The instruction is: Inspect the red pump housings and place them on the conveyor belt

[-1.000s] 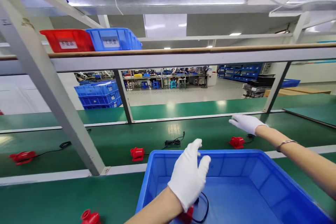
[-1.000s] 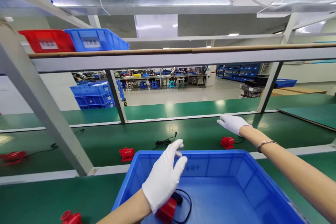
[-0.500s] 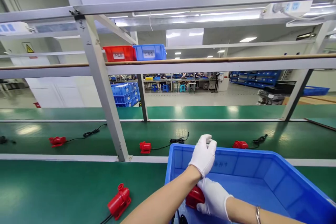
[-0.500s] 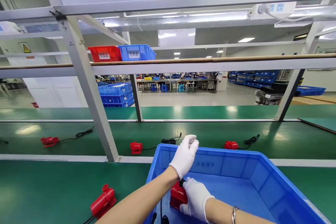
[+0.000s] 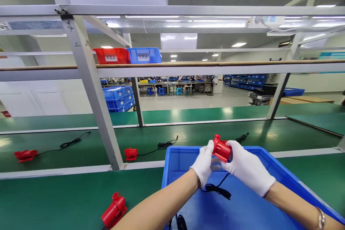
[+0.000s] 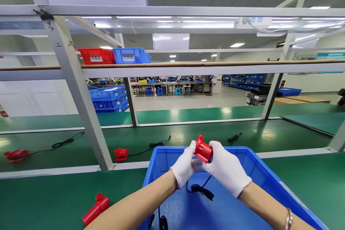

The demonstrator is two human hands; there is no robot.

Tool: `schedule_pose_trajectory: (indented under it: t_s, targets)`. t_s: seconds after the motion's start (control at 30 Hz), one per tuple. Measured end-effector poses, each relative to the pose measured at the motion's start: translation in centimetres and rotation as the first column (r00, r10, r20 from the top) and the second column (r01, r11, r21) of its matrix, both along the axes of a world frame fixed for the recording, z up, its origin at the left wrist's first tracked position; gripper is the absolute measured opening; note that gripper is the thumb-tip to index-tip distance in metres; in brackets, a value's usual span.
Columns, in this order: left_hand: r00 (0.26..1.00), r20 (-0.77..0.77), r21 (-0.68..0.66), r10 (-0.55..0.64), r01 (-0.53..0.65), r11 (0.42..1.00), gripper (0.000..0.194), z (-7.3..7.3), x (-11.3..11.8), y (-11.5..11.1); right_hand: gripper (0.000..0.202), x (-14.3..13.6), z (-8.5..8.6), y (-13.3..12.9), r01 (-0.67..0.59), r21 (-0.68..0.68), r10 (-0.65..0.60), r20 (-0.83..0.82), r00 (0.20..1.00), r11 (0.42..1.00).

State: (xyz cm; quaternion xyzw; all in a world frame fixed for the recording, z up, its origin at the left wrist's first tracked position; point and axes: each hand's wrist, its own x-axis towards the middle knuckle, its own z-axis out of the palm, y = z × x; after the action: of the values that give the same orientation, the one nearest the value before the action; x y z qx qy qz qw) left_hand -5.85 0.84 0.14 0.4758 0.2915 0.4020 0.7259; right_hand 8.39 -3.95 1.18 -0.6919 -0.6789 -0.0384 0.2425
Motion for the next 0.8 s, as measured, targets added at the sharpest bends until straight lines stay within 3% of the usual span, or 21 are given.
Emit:
schedule_pose_trajectory:
  t_s: [0.07, 0.13, 0.23, 0.33, 0.5, 0.63, 0.8]
  targets:
    - [0.977, 0.084, -0.021, -0.195, 0.197, 0.980, 0.094, 0.4, 0.6, -1.2, 0.043, 0.4, 1.0, -0.8, -0.026, 0.099, 0.027, -0.009, 1.000, 0.995]
    - [0.946, 0.173, 0.005, -0.275, 0.278, 0.960, 0.093, 0.9, 0.7, -2.0, 0.051, 0.5, 1.7, -1.4, -0.089, 0.134, 0.102, -0.096, 0.990, 0.987]
    - [0.918, 0.282, 0.092, -0.279, 0.264, 0.960, 0.080, 1.5, 0.3, -2.6, 0.070, 0.5, 2.6, -2.1, -0.215, 0.097, 0.235, -0.315, 0.920, 0.972]
    - [0.917, 0.271, 0.235, -0.292, 0.231, 0.944, 0.067, 1.8, -0.5, -2.6, 0.067, 0.7, 3.3, -2.9, -0.305, 0.083, 0.309, -0.449, 0.838, 0.949]
    - [0.964, 0.128, 0.427, -0.235, 0.160, 0.890, 0.062, 1.9, -1.2, -2.2, 0.057, 1.3, 3.0, -3.6, -0.280, 0.196, 0.335, -0.376, 0.864, 0.940]
    - [0.939, 0.181, 0.395, -0.292, 0.203, 0.896, 0.067, 2.3, -1.4, -2.2, 0.062, 2.7, 3.2, -3.6, -0.392, 0.140, 0.414, -0.392, 0.821, 0.909]
    - [0.889, 0.254, 0.349, -0.381, 0.284, 0.893, 0.071, 2.6, -1.1, -2.2, 0.049, 3.4, 4.1, -3.7, -0.514, 0.082, 0.452, -0.607, 0.654, 0.854]
